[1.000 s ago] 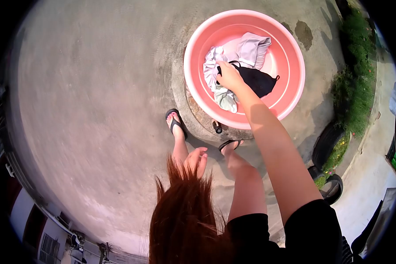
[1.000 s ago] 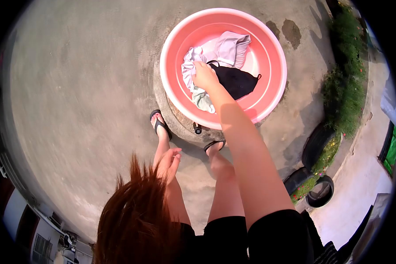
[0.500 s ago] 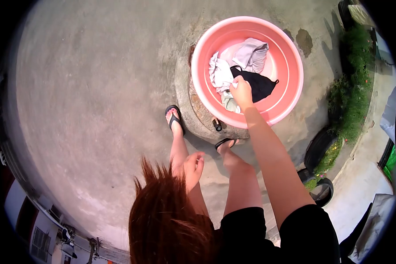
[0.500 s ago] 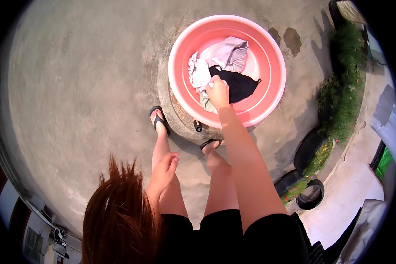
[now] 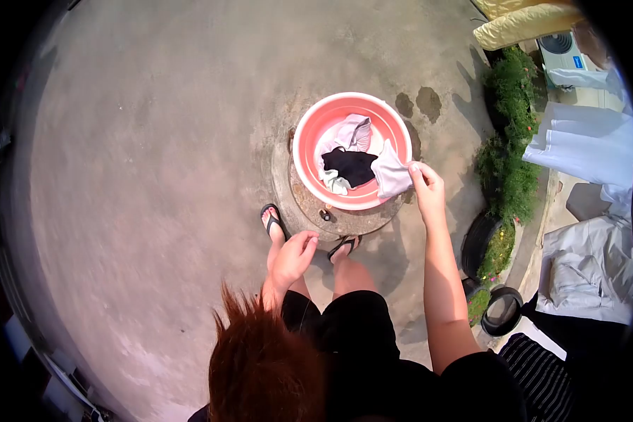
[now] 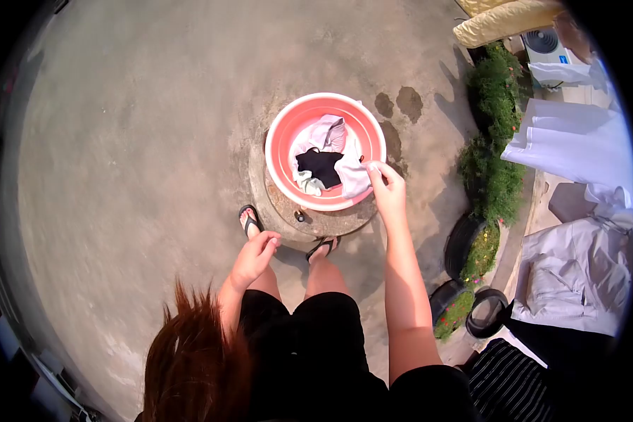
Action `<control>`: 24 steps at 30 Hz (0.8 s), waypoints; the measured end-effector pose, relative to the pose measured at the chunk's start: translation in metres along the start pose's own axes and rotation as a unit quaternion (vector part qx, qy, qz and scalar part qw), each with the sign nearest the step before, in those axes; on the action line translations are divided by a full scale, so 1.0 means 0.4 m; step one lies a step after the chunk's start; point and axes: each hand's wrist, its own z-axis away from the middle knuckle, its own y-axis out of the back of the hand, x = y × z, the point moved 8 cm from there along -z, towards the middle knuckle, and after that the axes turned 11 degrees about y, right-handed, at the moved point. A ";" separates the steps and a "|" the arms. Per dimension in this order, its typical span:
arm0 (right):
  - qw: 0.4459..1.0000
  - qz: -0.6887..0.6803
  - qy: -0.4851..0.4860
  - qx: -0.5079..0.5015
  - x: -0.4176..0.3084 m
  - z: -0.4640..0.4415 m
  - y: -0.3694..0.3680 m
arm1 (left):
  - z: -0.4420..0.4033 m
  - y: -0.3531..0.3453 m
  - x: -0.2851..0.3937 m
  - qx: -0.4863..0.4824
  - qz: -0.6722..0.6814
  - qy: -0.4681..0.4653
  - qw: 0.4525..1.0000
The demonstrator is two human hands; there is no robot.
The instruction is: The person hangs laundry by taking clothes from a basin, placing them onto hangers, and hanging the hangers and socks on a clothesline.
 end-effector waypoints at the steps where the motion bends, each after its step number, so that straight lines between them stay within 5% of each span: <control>1: 1.000 -0.016 -0.008 0.002 -0.075 0.026 0.021 | 0.011 0.010 0.048 -0.011 0.001 -0.014 1.000; 5: 0.973 -0.222 -0.004 0.062 -0.291 0.131 0.065 | 0.049 0.010 0.207 -0.091 0.066 -0.035 0.993; 11: 0.932 -0.351 0.025 0.080 -0.475 0.274 0.084 | 0.189 0.003 0.519 -0.117 -0.019 -0.283 0.952; 13: 0.930 -0.360 0.028 0.068 -0.517 0.311 0.073 | 0.199 -0.026 0.538 -0.158 0.017 -0.285 0.945; 15: 0.948 -0.306 0.023 0.089 -0.526 0.340 0.090 | 0.197 -0.058 0.524 -0.282 0.020 -0.165 0.945; 19: 0.976 -0.162 0.007 0.144 -0.515 0.396 0.168 | 0.182 0.018 0.575 -0.188 0.070 -0.156 0.967; 24: 0.976 -0.111 -0.001 0.190 -0.488 0.456 0.208 | 0.174 0.035 0.647 -0.213 0.070 -0.151 0.963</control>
